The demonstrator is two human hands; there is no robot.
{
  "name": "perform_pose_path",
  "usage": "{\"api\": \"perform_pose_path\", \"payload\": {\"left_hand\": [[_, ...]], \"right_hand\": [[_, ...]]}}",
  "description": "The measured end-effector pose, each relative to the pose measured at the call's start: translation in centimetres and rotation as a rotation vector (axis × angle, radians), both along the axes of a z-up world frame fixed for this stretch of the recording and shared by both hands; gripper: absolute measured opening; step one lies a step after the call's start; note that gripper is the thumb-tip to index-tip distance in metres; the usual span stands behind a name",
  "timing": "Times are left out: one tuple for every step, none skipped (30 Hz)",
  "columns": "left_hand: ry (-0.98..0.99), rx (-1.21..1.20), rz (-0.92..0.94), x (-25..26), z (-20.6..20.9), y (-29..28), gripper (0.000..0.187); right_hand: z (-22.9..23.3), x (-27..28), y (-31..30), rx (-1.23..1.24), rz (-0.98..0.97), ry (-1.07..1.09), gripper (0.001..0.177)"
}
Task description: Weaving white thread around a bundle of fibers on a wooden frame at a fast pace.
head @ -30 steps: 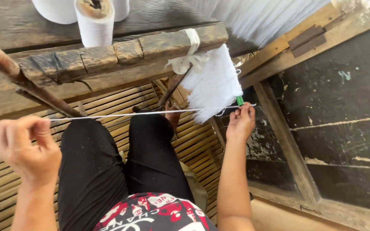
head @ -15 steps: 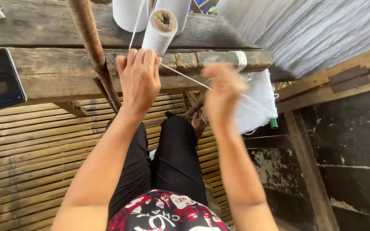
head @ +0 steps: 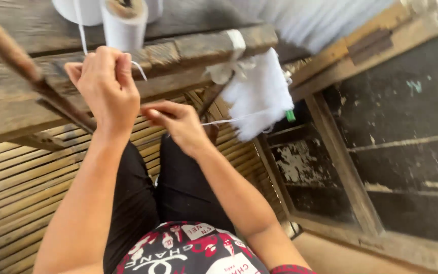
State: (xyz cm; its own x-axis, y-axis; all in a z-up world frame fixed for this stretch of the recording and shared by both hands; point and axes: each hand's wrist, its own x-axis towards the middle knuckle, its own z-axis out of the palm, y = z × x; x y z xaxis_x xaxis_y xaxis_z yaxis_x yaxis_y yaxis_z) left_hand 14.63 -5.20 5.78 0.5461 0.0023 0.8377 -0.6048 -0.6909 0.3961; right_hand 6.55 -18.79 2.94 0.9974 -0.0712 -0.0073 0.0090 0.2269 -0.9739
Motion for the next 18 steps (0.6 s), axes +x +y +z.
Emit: {"api": "perform_pose_path", "payload": {"left_hand": [[-0.011,-0.005,-0.018,-1.2,0.3,-1.3,0.027],[-0.03,-0.069,-0.008,-2.4,0.7,-2.4,0.025],[-0.039,-0.13,0.01,-3.8,0.9,-3.1,0.024],[-0.042,-0.134,0.003,-4.2,1.2,-3.8,0.024],[-0.031,-0.167,-0.006,-5.0,1.2,-4.3,0.022],[-0.02,-0.199,-0.014,-5.8,1.2,-4.9,0.02],[-0.02,-0.198,-0.017,-6.6,1.6,-5.3,0.02],[-0.012,-0.159,-0.127,-7.3,2.0,-5.6,0.02],[-0.006,-0.119,-0.232,-8.0,2.3,-5.9,0.023],[-0.005,-0.117,-0.231,-8.6,1.9,-5.7,0.023],[-0.001,-0.015,-0.288,-9.1,1.5,-5.5,0.02],[0.002,0.087,-0.344,-9.6,1.1,-5.1,0.016],[0.006,0.091,-0.325,-9.1,0.3,-3.8,0.016],[-0.012,0.107,-0.277,-8.6,-0.6,-2.2,0.013],[-0.036,0.129,-0.216,-8.1,-1.2,-0.2,0.01],[-0.038,0.139,-0.184,-7.2,-1.2,1.2,0.01],[-0.052,0.132,-0.103,-6.5,-1.2,2.5,0.012],[-0.068,0.124,-0.023,-5.8,-1.2,3.8,0.017]], "right_hand": [[0.6,-0.3,0.7,-0.005,-0.018,-0.011,0.017],[1.2,-0.5,1.4,0.226,-0.083,-0.027,0.019],[1.7,-0.9,2.5,0.46,-0.137,-0.038,0.022],[2.7,-0.6,2.5,0.457,-0.144,-0.043,0.022],[3.6,-0.7,2.6,0.541,-0.181,-0.072,0.025],[4.4,-0.8,2.7,0.624,-0.219,-0.103,0.028],[4.0,-1.3,1.6,0.626,-0.222,-0.103,0.028],[3.6,-1.8,0.6,0.526,-0.289,-0.143,0.019],[3.3,-2.3,-0.4,0.427,-0.351,-0.181,0.011],[2.3,-3.8,-2.1,0.43,-0.35,-0.18,0.011],[1.3,-5.1,-3.7,0.377,-0.403,-0.189,0.008],[0.3,-6.4,-5.3,0.324,-0.456,-0.197,0.006],[-1.4,-8.0,-9.0,0.33,-0.438,-0.191,0.006],[-3.1,-9.5,-12.7,0.005,-0.582,-0.134,0.007],[-4.9,-10.2,-16.0,-0.318,-0.705,-0.086,0.02],[-6.3,-9.9,-21.5,-0.306,-0.674,-0.092,0.02],[-7.3,-10.5,-26.9,-0.079,-0.846,0.013,0.012],[-8.0,-11.6,-31.9,0.151,-1.007,0.128,0.007]]}}
